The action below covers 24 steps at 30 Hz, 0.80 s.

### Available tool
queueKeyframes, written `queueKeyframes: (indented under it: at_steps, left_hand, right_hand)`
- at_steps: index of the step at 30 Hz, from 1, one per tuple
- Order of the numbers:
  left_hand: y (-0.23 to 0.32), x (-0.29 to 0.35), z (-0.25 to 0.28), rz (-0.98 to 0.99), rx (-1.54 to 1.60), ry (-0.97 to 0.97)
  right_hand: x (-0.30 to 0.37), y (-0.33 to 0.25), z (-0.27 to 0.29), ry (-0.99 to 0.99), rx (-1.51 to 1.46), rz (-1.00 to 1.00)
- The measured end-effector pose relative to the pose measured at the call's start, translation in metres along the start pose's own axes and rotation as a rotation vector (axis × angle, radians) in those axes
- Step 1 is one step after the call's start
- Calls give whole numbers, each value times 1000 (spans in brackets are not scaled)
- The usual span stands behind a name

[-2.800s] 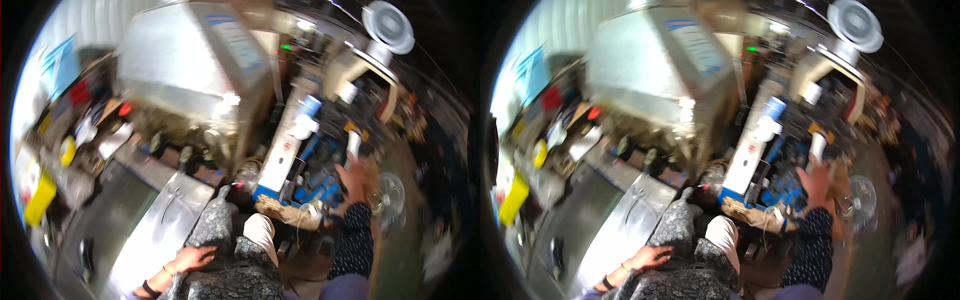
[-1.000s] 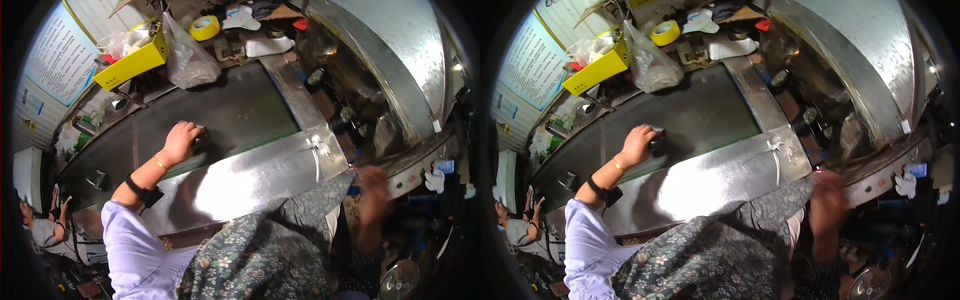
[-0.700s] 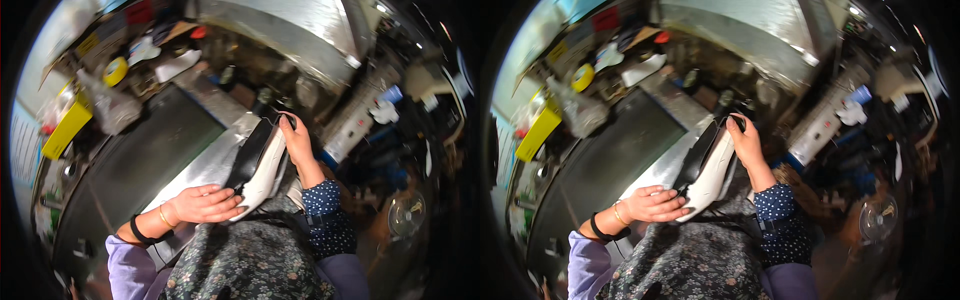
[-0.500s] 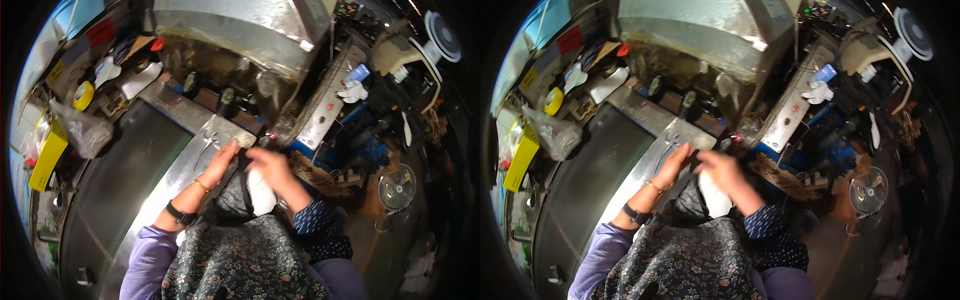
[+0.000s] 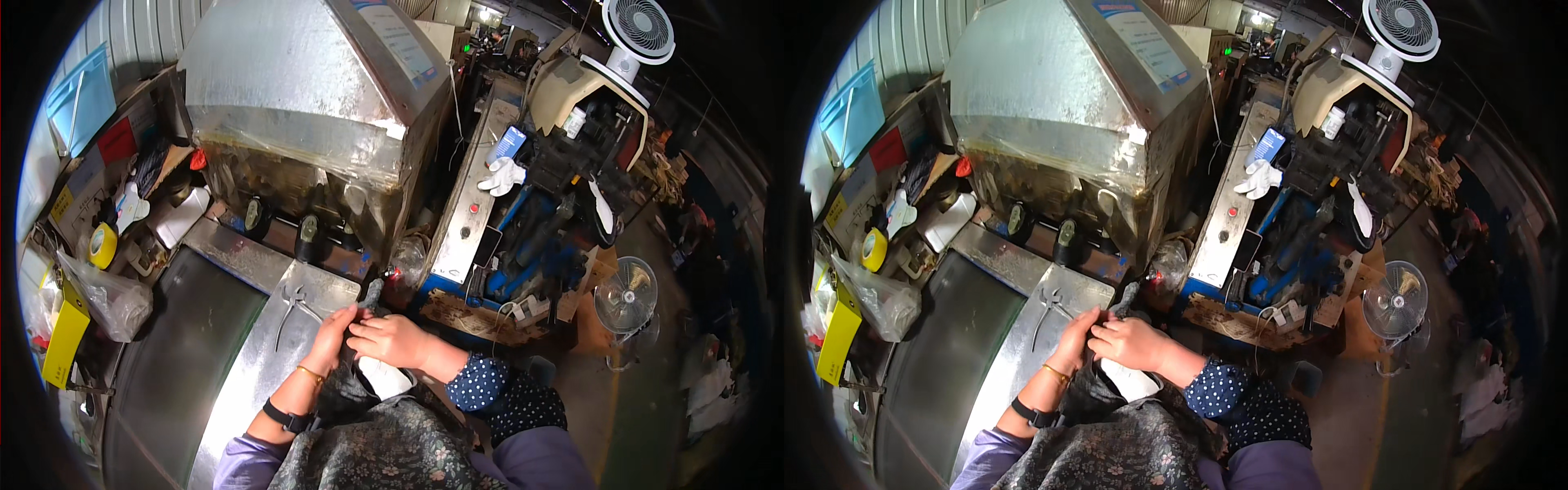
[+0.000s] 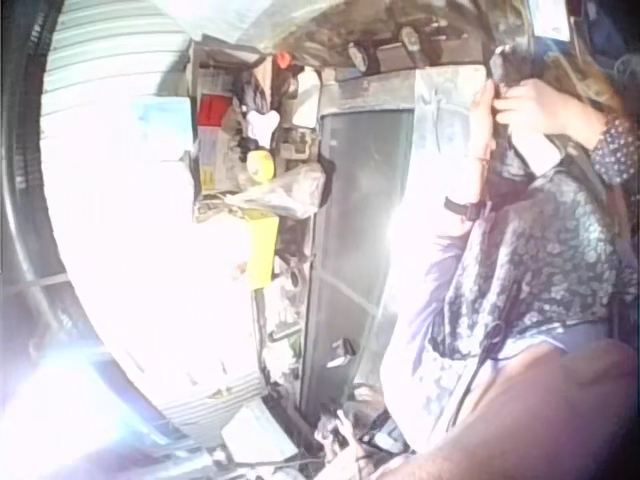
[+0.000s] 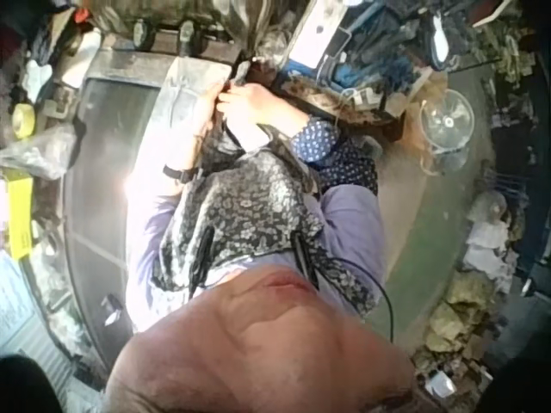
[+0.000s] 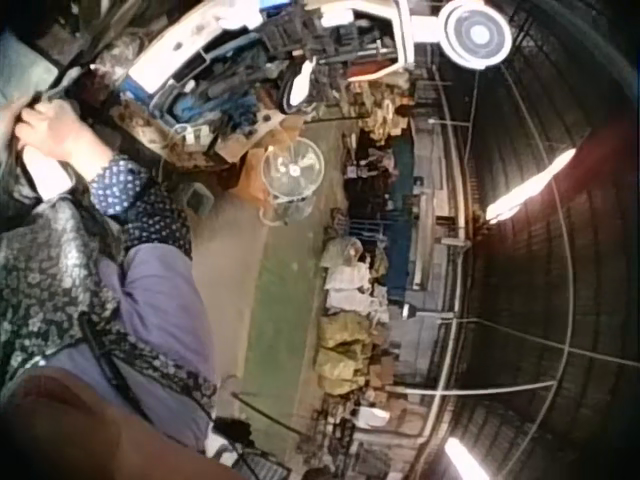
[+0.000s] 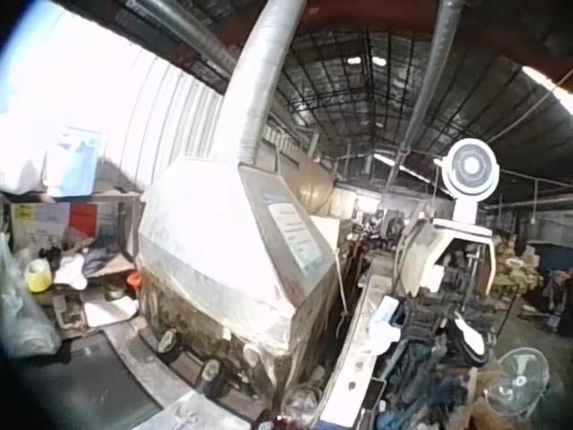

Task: Placing shoe uppers onto lasting machine molds and operating the machine in a factory setting.

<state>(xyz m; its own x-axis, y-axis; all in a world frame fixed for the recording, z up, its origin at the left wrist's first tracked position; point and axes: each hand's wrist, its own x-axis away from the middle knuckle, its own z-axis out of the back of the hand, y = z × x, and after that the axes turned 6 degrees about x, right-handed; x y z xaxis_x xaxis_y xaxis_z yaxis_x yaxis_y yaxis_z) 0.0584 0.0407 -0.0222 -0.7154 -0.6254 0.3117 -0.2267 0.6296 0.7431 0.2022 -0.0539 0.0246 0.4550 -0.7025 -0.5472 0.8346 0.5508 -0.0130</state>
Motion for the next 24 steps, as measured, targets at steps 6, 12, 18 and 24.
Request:
queueKeyframes:
  at_steps: [6, 12, 18, 24]
  left_hand:
    - [-11, 0, -8, 8, -88, 139]
    - [-30, 13, -22, -549, -356, -16]
    - [-20, 10, -5, -820, -1070, 20]
    - [-5, 1, 14, -67, -386, -24]
  right_hand:
    - [7, 0, 13, -22, -121, -68]
    - [46, 6, 0, 92, -481, -505]
    - [112, -40, -50, -11, -612, -1106]
    - [111, -16, -53, 53, -1068, -1245]
